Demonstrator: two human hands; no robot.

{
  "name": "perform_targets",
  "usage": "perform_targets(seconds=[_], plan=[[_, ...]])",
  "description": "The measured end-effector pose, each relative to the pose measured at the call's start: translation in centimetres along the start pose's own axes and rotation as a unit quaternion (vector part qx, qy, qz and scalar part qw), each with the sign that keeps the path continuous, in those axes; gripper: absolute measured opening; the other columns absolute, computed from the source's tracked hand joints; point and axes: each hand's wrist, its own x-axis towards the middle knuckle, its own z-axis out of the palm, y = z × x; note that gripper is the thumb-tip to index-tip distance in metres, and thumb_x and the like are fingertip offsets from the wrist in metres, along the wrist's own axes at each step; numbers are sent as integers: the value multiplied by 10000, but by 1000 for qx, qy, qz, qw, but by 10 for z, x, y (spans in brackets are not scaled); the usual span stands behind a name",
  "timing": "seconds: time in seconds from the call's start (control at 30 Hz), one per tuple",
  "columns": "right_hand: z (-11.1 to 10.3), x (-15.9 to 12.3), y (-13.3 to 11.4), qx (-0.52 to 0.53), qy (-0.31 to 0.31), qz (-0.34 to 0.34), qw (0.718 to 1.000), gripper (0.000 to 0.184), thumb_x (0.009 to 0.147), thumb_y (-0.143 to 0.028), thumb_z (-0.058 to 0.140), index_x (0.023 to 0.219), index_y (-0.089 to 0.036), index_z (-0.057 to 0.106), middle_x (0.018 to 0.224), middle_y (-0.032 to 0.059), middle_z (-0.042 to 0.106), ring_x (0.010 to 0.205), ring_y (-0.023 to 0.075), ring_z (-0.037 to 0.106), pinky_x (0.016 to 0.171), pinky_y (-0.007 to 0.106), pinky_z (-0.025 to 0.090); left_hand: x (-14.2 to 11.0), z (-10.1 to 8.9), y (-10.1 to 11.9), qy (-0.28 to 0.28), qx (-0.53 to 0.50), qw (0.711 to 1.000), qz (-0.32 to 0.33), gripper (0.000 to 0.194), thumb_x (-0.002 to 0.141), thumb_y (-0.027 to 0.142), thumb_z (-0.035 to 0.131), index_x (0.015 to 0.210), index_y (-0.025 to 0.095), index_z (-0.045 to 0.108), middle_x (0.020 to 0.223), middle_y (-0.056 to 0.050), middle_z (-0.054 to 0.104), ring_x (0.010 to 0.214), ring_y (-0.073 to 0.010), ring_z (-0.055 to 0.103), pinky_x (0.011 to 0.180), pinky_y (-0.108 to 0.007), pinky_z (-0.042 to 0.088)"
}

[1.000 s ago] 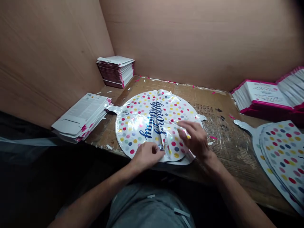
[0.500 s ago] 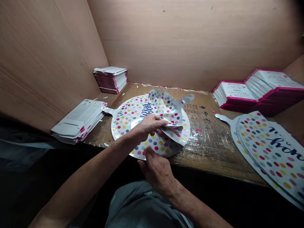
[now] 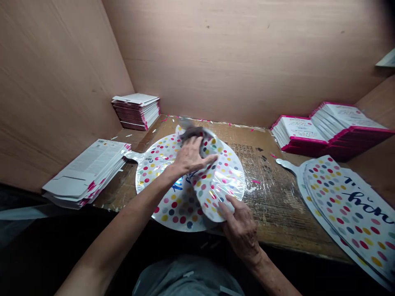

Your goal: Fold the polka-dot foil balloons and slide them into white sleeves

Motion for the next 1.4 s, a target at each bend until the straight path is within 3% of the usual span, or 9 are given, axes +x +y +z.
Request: perform_targets(seconds=[0.23, 0.43, 0.6, 0.7, 0.87, 0.97, 1.1, 1.2, 1.4], plan=[[-5, 1, 1, 10, -13, -9, 1000, 393, 875, -37, 499, 1252, -121, 569, 1203, 178, 591, 1167, 274, 563, 939, 413, 518, -15, 53, 21, -210, 7, 939, 271, 775, 914, 714, 278, 1332, 107, 517, 1364, -181, 552, 1273, -304, 496, 1071, -435, 346], [-6, 12, 9, -3, -58, -54, 997, 662, 814, 1, 503, 1458, -59, 361, 1411, 255, 443, 1402, 344, 356, 1061, 488, 441, -38, 69, -3, -92, 40, 969, 225, 736, 979, 614, 223, 1467, 79, 359, 1567, -225, 306, 1478, -335, 234, 1160, -495, 221], [-4, 22, 31, 47, -206, -83, 974, 564, 796, -34, 474, 1359, -47, 506, 1399, 261, 510, 1354, 355, 437, 1051, 525, 449, -43, 73, -21, -98, -26, 965, 242, 648, 994, 527, 282, 1417, 62, 439, 1525, -228, 384, 1460, -338, 280, 1161, -513, 256], [-5, 62, 58, 179, -367, -19, 913, 530, 774, -65, 476, 1288, -107, 601, 1281, 183, 638, 1179, 289, 607, 986, 439, 512, -41, 54, -41, -100, -128, 967, 195, 657, 998, 551, 181, 1328, 124, 557, 1392, -161, 564, 1343, -281, 458, 1120, -448, 340], [20, 191, 117, 366, -591, 165, 699, 268, 811, -171, 522, 978, -127, 727, 852, 67, 746, 729, 185, 685, 652, 273, 559, -33, 31, -74, -216, -330, 918, 27, 822, 923, 710, 64, 1171, 201, 659, 1053, -69, 718, 1060, -242, 622, 907, -348, 481], [42, 232, 141, 338, -454, 298, 769, 246, 829, -287, 587, 926, -105, 721, 823, 81, 730, 697, 183, 657, 630, 277, 531, -20, 39, -73, -137, -299, 939, -103, 538, 895, 648, 406, 829, 185, 672, 745, -24, 663, 779, -199, 622, 669, -267, 459], [54, 188, 153, 337, -193, 345, 854, 512, 845, -578, 577, 1070, -131, 685, 1070, 118, 710, 903, 209, 652, 732, 292, 518, 2, 57, -65, -35, -218, 956, -194, 298, 864, 379, 540, 641, 183, 559, 590, 23, 545, 645, -150, 559, 556, -230, 351], [59, 130, 156, 374, -187, 378, 826, 654, 744, -701, 624, 1086, -145, 660, 1026, 123, 715, 871, 227, 660, 697, 310, 522, 12, 63, -68, -23, -207, 953, -221, 190, 836, 287, 569, 685, 174, 590, 627, 12, 588, 668, -152, 586, 568, -230, 371], [81, 105, 146, 87, -187, 355, 912, 408, 945, -493, 406, 924, -168, 652, 814, 91, 692, 746, 217, 625, 674, 306, 425, 11, 58, -62, 16, -167, 960, -223, 319, 859, 286, 612, 1145, 144, 589, 932, -62, 711, 936, -208, 665, 817, -288, 486]])
